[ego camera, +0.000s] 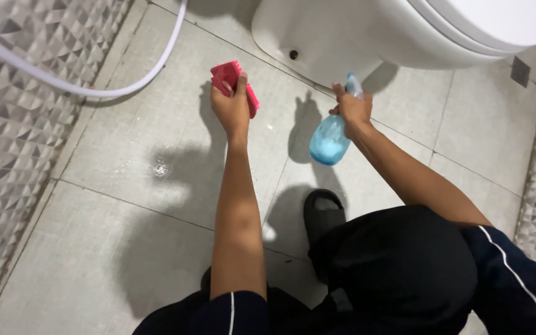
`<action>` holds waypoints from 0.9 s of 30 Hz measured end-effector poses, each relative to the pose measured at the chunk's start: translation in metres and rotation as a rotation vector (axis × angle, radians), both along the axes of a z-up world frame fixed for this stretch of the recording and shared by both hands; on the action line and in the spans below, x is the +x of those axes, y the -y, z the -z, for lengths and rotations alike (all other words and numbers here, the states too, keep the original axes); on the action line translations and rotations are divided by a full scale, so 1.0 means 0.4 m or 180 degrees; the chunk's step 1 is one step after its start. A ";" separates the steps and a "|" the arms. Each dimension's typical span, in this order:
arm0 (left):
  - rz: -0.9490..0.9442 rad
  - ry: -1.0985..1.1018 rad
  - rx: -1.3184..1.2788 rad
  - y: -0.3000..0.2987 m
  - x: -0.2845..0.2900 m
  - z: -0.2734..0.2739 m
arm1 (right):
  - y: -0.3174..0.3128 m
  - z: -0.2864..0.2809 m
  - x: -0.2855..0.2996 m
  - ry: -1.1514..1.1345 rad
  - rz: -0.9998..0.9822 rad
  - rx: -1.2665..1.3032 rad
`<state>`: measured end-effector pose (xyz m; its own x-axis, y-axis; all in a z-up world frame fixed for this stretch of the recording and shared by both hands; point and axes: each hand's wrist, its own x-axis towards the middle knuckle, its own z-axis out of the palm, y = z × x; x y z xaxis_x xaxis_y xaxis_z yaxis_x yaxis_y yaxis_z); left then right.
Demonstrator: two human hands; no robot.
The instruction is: The person cleans a white toilet by spraying a blue liquid cleaner onto the seat and scrubbing it with a pink brush. They repeatedly apply the cleaner and scrub the top and sides of the toilet seat and the base of the bowl.
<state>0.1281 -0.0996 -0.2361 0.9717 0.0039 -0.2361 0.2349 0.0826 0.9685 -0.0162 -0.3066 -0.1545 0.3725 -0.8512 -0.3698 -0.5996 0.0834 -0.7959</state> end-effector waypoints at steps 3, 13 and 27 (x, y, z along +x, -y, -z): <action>-0.0021 0.0002 -0.0244 0.031 -0.006 0.010 | -0.026 -0.035 -0.003 0.0445 -0.0881 0.0161; 0.0183 0.0223 -0.0921 0.060 0.039 -0.021 | -0.160 0.043 -0.024 0.1019 -0.3082 -0.0605; 0.1344 0.1378 0.0146 0.136 0.134 -0.162 | -0.177 0.085 -0.006 0.1041 -0.4453 -0.0221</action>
<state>0.1818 -0.1540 -0.1713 0.8992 -0.4022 0.1724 -0.1778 0.0241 0.9838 -0.0184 -0.2358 -0.1885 0.9609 0.2653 -0.0796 0.0517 -0.4542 -0.8894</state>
